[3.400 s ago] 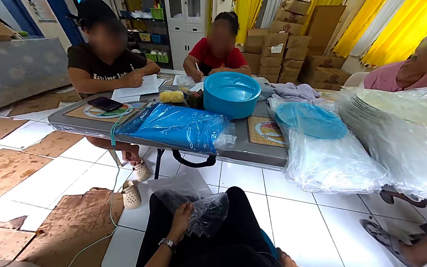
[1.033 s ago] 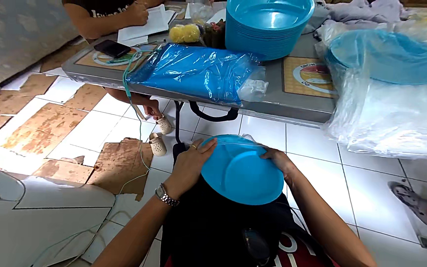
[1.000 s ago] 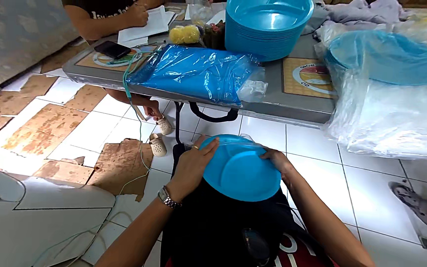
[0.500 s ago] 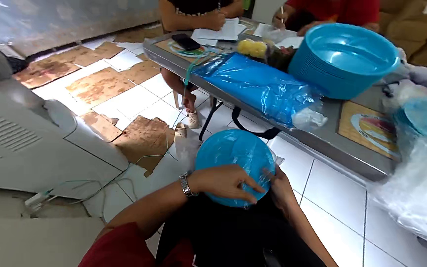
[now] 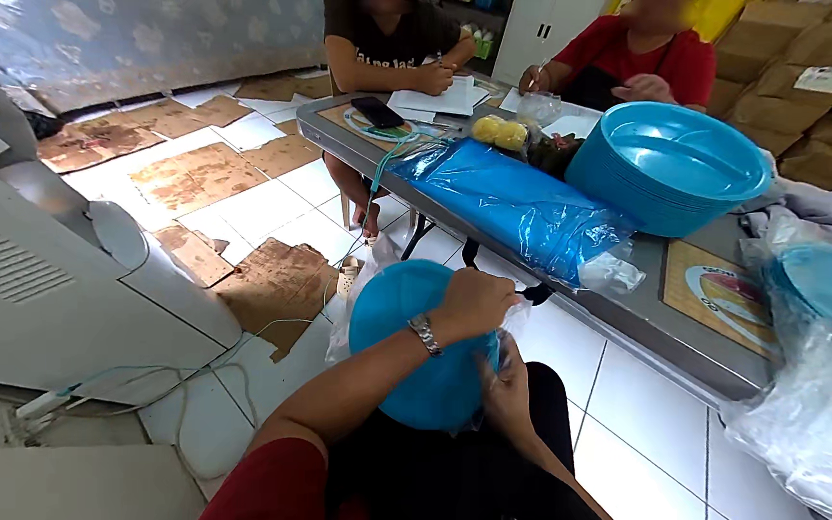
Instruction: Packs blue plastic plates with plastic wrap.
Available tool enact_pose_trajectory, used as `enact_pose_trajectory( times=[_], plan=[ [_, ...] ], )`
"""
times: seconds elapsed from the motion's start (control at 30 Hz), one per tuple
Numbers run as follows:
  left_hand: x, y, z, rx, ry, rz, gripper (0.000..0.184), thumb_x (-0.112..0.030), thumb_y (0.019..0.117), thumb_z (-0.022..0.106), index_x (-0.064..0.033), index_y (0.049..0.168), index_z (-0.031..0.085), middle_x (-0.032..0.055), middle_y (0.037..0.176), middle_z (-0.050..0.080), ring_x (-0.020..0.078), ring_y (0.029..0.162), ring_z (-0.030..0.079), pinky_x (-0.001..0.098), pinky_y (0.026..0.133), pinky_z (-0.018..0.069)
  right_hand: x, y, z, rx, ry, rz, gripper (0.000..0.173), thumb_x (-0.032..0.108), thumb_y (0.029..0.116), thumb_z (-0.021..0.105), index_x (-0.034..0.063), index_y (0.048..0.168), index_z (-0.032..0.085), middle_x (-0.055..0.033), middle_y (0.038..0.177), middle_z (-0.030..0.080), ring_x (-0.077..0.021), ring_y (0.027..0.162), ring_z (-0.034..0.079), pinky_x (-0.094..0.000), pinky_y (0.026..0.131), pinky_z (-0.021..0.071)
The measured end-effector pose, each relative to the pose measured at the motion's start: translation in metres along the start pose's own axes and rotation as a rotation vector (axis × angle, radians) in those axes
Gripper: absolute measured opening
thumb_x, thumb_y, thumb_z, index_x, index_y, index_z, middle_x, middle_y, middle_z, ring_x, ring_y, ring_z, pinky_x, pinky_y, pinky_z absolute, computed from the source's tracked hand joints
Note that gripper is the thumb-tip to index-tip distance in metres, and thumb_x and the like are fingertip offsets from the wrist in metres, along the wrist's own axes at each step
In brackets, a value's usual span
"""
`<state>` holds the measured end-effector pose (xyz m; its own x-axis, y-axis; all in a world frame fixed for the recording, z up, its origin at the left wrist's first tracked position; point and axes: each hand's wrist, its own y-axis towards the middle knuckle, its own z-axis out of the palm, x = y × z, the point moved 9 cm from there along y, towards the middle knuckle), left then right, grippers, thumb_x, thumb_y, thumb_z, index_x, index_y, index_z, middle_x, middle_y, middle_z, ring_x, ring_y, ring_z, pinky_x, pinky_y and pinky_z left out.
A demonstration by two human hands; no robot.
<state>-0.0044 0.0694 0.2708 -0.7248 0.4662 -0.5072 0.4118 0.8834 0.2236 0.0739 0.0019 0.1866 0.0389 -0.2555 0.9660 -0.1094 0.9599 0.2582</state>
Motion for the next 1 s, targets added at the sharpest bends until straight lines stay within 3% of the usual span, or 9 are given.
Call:
enact_pose_trajectory(
  times=[0.17, 0.37, 0.47, 0.53, 0.63, 0.73, 0.83, 0.93, 1.0],
  plan=[
    [-0.052, 0.008, 0.032, -0.002, -0.040, 0.040, 0.034, -0.022, 0.1062, 0.049, 0.0036, 0.099, 0.070, 0.0220, 0.090, 0.071, 0.0394, 0.093, 0.070, 0.0568, 0.084, 0.0519, -0.001, -0.013, 0.016, 0.086, -0.476, 0.027, 0.036, -0.002, 0.0902, 0.060, -0.0239, 0.119, 0.058, -0.0290, 0.116, 0.068, -0.0176, 0.115, 0.066, -0.0316, 0.101, 0.0489],
    [-0.165, -0.068, 0.086, -0.027, -0.258, 0.628, 0.019, -0.012, 0.0951, 0.065, -0.0032, 0.079, 0.072, 0.0102, 0.062, 0.063, 0.0264, 0.062, 0.067, 0.0436, 0.060, 0.0537, 0.039, 0.029, 0.039, 0.137, -0.239, -0.084, 0.046, 0.005, 0.1014, 0.050, -0.0126, 0.144, 0.046, -0.0233, 0.143, 0.056, -0.0078, 0.128, 0.057, -0.0199, 0.108, 0.0440],
    [-0.174, -0.092, 0.078, 0.037, -0.385, 0.873, 0.019, -0.015, 0.0985, 0.063, -0.0020, 0.089, 0.074, 0.0117, 0.080, 0.073, 0.0282, 0.088, 0.073, 0.0446, 0.090, 0.0535, 0.058, 0.039, 0.008, -0.116, -0.095, -0.009, 0.047, 0.000, 0.1007, 0.050, -0.0135, 0.144, 0.042, -0.0213, 0.136, 0.058, -0.0022, 0.116, 0.061, -0.0155, 0.098, 0.0490],
    [-0.168, -0.109, 0.032, -0.204, -0.375, 0.958, 0.026, -0.023, 0.1031, 0.060, -0.0025, 0.109, 0.075, 0.0126, 0.118, 0.074, 0.0292, 0.125, 0.063, 0.0444, 0.115, 0.0403, 0.070, 0.043, -0.024, -0.280, -0.053, 0.075, 0.051, 0.000, 0.1018, 0.051, -0.0083, 0.150, 0.038, -0.0192, 0.138, 0.057, -0.0023, 0.114, 0.061, -0.0165, 0.097, 0.0498],
    [-0.115, -0.145, -0.037, -0.931, -0.233, 0.681, 0.035, -0.041, 0.1013, 0.062, -0.0254, 0.132, 0.057, -0.0116, 0.147, 0.050, 0.0066, 0.143, 0.039, 0.0325, 0.123, 0.0241, 0.089, 0.043, -0.073, -0.529, 0.041, -0.015, 0.050, -0.003, 0.0988, 0.051, -0.0093, 0.146, 0.038, -0.0131, 0.124, 0.059, 0.0007, 0.101, 0.063, -0.0148, 0.087, 0.0528],
    [-0.043, -0.138, -0.059, -1.279, -0.522, 0.299, 0.097, -0.050, 0.0824, 0.082, -0.0267, 0.157, 0.023, -0.0059, 0.165, 0.026, 0.0108, 0.149, 0.030, 0.0361, 0.121, 0.0310, 0.098, 0.045, -0.114, -0.649, 0.121, -0.047, 0.054, -0.005, 0.0968, 0.053, -0.0065, 0.148, 0.038, -0.0143, 0.130, 0.057, -0.0033, 0.105, 0.062, -0.0188, 0.090, 0.0534],
    [-0.019, -0.086, -0.008, -0.891, -1.059, -0.081, 0.123, -0.034, 0.0750, 0.089, 0.0050, 0.156, 0.006, 0.0210, 0.157, 0.031, 0.0177, 0.142, 0.041, 0.0333, 0.114, 0.0420, 0.077, 0.048, -0.157, -0.815, 0.209, -0.209, 0.060, -0.003, 0.0916, 0.061, -0.0056, 0.148, 0.041, -0.0194, 0.124, 0.063, -0.0124, 0.096, 0.070, -0.0248, 0.081, 0.0599],
    [-0.043, -0.051, 0.059, -0.288, -1.247, -0.285, 0.033, 0.000, 0.0839, 0.077, 0.0077, 0.113, 0.063, 0.0071, 0.097, 0.074, 0.0088, 0.088, 0.071, 0.0287, 0.082, 0.0608, 0.106, 0.035, -0.182, -0.878, 0.181, -0.079, 0.062, -0.005, 0.0972, 0.055, 0.0038, 0.154, 0.033, -0.0116, 0.139, 0.055, -0.0112, 0.115, 0.061, -0.0276, 0.097, 0.0521],
    [-0.058, -0.041, 0.090, 0.013, -1.116, -0.214, 0.007, -0.002, 0.0906, 0.071, 0.0016, 0.097, 0.071, 0.0003, 0.081, 0.073, 0.0050, 0.074, 0.069, 0.0253, 0.074, 0.0598, 0.112, 0.024, -0.212, -0.925, -0.127, -0.170, 0.062, 0.001, 0.0980, 0.055, 0.0009, 0.156, 0.034, -0.0161, 0.153, 0.047, -0.0156, 0.134, 0.052, -0.0293, 0.111, 0.0445]
  ],
)
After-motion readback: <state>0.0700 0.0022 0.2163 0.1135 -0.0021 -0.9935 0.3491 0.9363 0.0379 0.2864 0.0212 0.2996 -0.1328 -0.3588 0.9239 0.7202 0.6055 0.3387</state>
